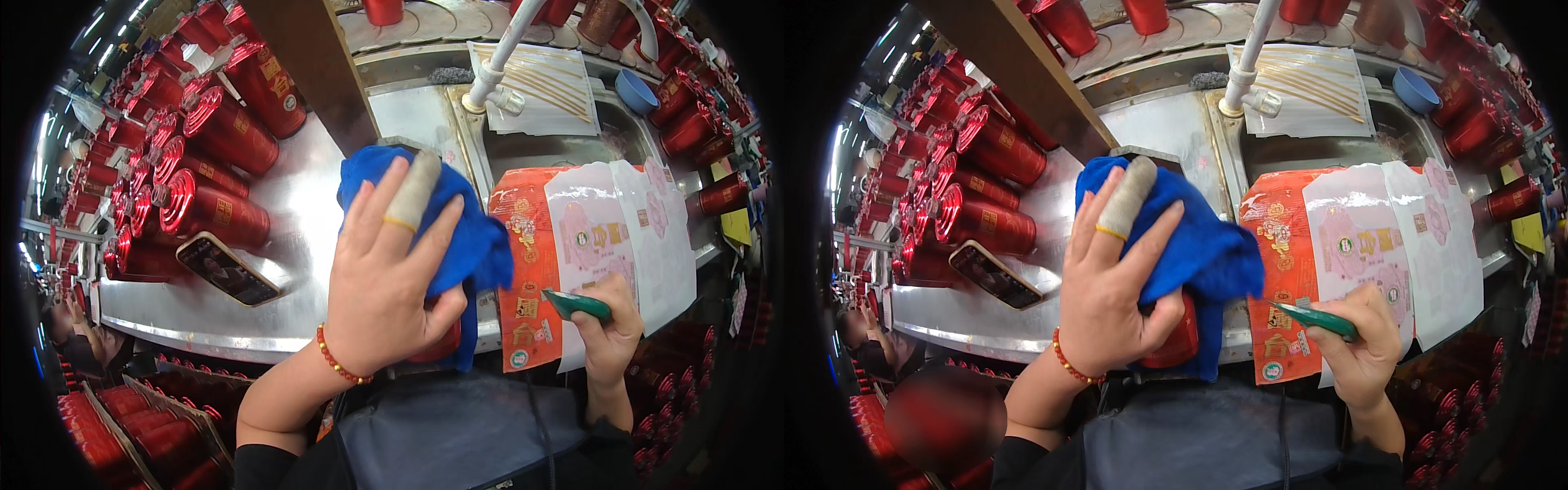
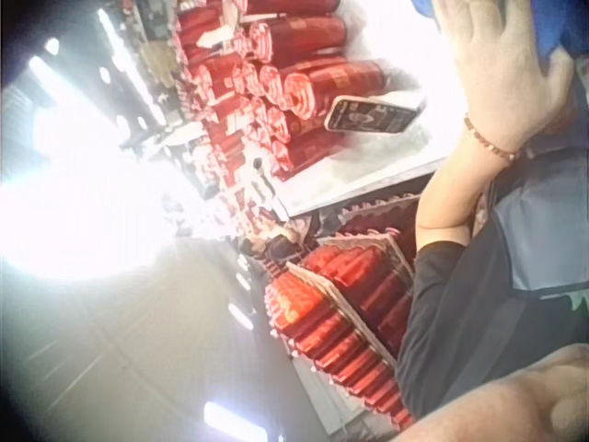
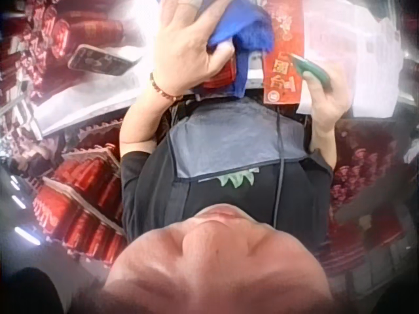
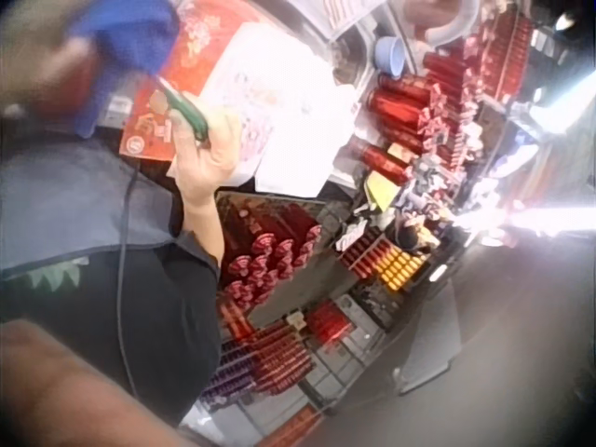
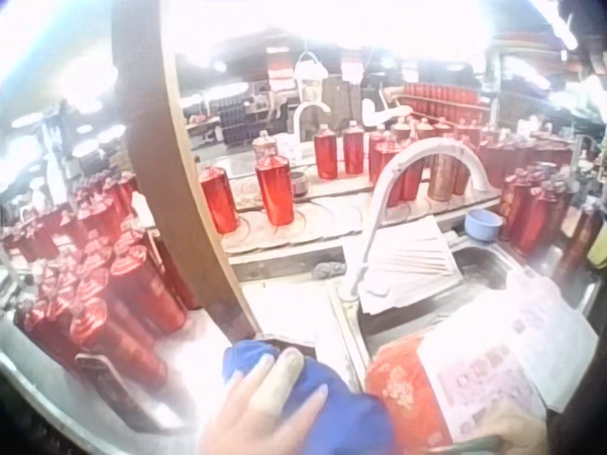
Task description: The person cleans a red cylindrical container using a green scrubbing tool and a blue cloth. They scrub the container's surface, wipe it with the cloth, and rotate it to clean different sides.
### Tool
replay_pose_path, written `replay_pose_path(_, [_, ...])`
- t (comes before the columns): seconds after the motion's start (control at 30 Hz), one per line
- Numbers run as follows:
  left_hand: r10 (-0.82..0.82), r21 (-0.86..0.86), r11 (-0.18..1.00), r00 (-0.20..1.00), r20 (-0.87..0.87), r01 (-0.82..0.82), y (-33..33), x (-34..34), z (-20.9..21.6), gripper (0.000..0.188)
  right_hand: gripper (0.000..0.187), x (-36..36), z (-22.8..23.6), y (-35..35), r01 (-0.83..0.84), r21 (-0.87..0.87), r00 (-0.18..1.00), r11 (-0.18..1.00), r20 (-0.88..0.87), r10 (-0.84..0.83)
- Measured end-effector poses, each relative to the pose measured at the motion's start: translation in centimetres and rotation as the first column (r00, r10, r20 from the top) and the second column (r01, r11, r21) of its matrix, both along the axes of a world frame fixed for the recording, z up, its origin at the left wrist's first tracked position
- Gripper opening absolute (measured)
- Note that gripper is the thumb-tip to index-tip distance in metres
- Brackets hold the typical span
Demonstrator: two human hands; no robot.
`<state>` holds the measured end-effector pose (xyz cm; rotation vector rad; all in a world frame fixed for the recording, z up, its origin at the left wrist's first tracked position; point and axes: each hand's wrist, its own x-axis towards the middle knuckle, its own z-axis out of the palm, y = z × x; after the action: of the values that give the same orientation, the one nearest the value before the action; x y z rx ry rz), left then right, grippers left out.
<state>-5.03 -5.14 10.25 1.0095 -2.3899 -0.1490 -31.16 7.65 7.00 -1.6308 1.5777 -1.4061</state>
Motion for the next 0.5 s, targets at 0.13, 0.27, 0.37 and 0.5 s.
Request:
replay_pose_path(0.13, [-0.091, 0.004, 0.996, 0.994, 0.067, 0.091, 0.4, 0.7, 0.0, 0.057, 0.024, -0.4, -0.1, -0.1, -0.009, -0.013, 1.000, 1.000, -0.015, 0.009])
replay_pose_path(0.27, [-0.406, 0.064, 0.912, 0.913, 0.023, 0.404, 2.2, 1.7, -1.1, 0.052, 0.024, -0.3, -0.5, 0.5, -0.010, -0.007, 1.000, 1.000, 0.004, 0.010])
replay_pose_path(0.37, [-0.489, 0.065, 0.872, 0.871, 0.048, 0.486, 1.2, 1.2, -1.0, 0.040, 0.024, 0.1, -0.8, 0.8, 0.010, 0.018, 1.000, 1.000, 0.021, -0.011])
replay_pose_path(0.5, [-0.586, 0.093, 0.787, 0.787, -0.194, 0.610, 0.3, 0.1, -1.4, 0.027, 0.022, 0.3, -0.5, 1.2, 0.015, 0.015, 1.000, 1.000, 0.008, -0.015])
